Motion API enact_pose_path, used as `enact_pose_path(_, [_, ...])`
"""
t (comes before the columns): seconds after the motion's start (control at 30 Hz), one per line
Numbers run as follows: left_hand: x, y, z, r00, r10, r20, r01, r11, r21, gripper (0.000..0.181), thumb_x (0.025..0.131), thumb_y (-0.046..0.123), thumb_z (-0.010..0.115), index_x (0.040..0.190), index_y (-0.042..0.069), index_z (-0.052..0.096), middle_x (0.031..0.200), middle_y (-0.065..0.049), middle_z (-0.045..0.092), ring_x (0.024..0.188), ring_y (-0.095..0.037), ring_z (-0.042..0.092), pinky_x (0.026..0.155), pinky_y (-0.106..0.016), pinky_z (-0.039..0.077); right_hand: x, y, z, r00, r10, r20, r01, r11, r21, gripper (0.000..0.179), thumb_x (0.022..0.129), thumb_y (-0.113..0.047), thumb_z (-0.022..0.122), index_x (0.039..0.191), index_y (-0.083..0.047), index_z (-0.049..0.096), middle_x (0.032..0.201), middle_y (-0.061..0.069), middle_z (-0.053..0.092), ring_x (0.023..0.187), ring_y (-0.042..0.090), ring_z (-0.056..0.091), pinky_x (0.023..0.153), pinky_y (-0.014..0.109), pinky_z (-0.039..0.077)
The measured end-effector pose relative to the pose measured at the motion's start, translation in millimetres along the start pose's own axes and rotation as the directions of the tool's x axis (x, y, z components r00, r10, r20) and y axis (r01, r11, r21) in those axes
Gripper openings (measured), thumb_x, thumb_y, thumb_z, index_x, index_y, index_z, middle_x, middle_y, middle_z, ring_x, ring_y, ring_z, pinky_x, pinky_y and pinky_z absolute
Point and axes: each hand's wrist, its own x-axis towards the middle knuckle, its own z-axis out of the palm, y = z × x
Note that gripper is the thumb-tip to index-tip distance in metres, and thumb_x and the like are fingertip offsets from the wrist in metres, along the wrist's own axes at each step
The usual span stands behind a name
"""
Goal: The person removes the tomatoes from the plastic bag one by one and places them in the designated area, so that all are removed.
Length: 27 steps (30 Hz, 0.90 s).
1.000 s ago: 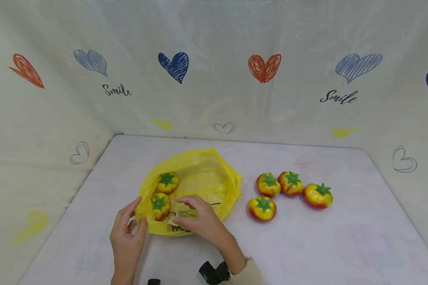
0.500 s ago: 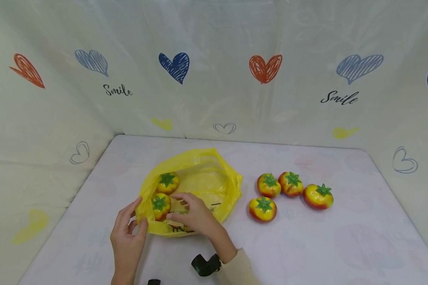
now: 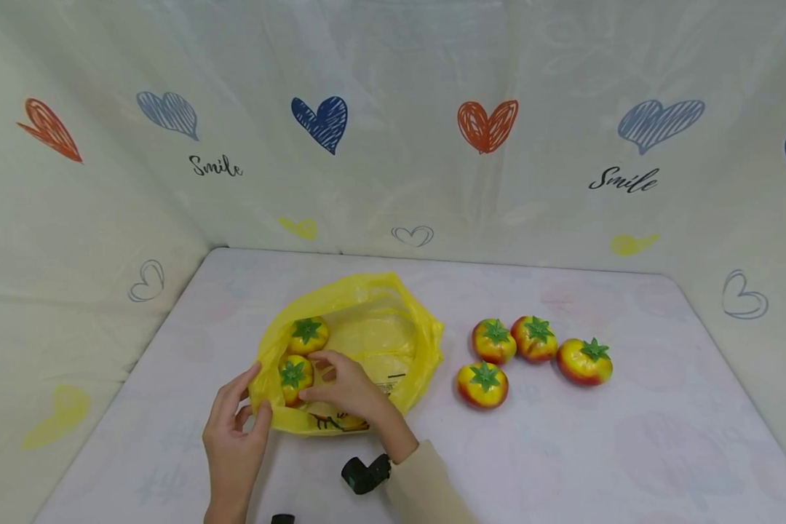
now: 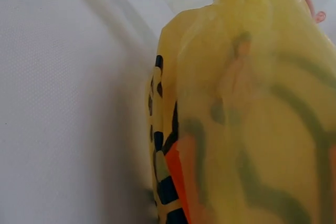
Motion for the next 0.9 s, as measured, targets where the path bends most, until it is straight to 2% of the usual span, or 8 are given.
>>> enact_pose_path(0.23, [-0.2, 2.4, -0.4, 1.000, -0.002, 0.005, 0.002, 1.000, -0.008, 0.054, 0.076, -0.016, 0.059, 0.124, 0.008, 0.060, 0.114, -0.004, 0.057, 0.091, 0.001, 0.051, 0.071, 0.000, 0.042, 9.3, 4.5, 5.1, 0.999, 0.039, 0.009, -0.039, 0.999, 0.036, 0.057, 0.077, -0.026, 0.074, 0.128, -0.013, 0.053, 0.115, 0.002, 0.058, 0.101, 0.017, 0.055, 0.083, 0.024, 0.048])
enact_pose_path(0.47, [0.1, 1.7, -0.7, 1.000, 0.022, 0.003, -0.022, 0.999, -0.030, 0.054, 0.075, -0.017, 0.060, 0.123, 0.009, 0.061, 0.113, 0.016, 0.052, 0.092, 0.000, 0.051, 0.070, 0.000, 0.042, 16.1, 3.8, 4.9, 0.996, 0.085, 0.005, -0.085, 0.996, 0.015, 0.059, 0.075, -0.030, 0.077, 0.128, -0.018, 0.053, 0.111, -0.001, 0.058, 0.093, 0.012, 0.054, 0.077, 0.024, 0.047])
enact_pose_path(0.73, [0.2, 0.7, -0.3, 0.999, 0.037, -0.004, -0.038, 0.999, -0.026, 0.053, 0.075, -0.017, 0.060, 0.122, 0.008, 0.062, 0.112, 0.018, 0.051, 0.091, 0.001, 0.051, 0.068, 0.000, 0.041, 21.4, 4.1, 8.2, 0.999, 0.043, 0.022, -0.043, 0.999, -0.016, 0.064, 0.072, -0.029, 0.080, 0.130, -0.021, 0.054, 0.102, -0.007, 0.056, 0.086, 0.010, 0.048, 0.070, 0.019, 0.041])
enact_pose_path(0.83, [0.4, 1.0, -0.2, 0.999, 0.035, 0.000, -0.035, 0.999, -0.023, 0.053, 0.075, -0.017, 0.060, 0.122, 0.009, 0.062, 0.112, 0.019, 0.051, 0.091, 0.001, 0.051, 0.069, 0.000, 0.041, 22.9, 3.2, 9.4, 0.999, 0.033, 0.039, -0.030, 0.998, -0.057, 0.067, 0.072, -0.029, 0.079, 0.132, -0.022, 0.051, 0.107, -0.006, 0.056, 0.086, 0.009, 0.047, 0.071, 0.019, 0.040])
enact_pose_path(0.9, [0.5, 1.5, -0.2, 0.999, 0.034, 0.000, -0.034, 0.999, -0.026, 0.053, 0.076, -0.017, 0.060, 0.122, 0.009, 0.062, 0.112, 0.019, 0.051, 0.091, 0.001, 0.051, 0.069, 0.000, 0.042, 23.5, 2.3, 10.1, 0.998, 0.025, 0.049, -0.020, 0.996, -0.089, 0.069, 0.072, -0.030, 0.079, 0.134, -0.023, 0.049, 0.115, -0.005, 0.056, 0.091, 0.008, 0.049, 0.076, 0.020, 0.043])
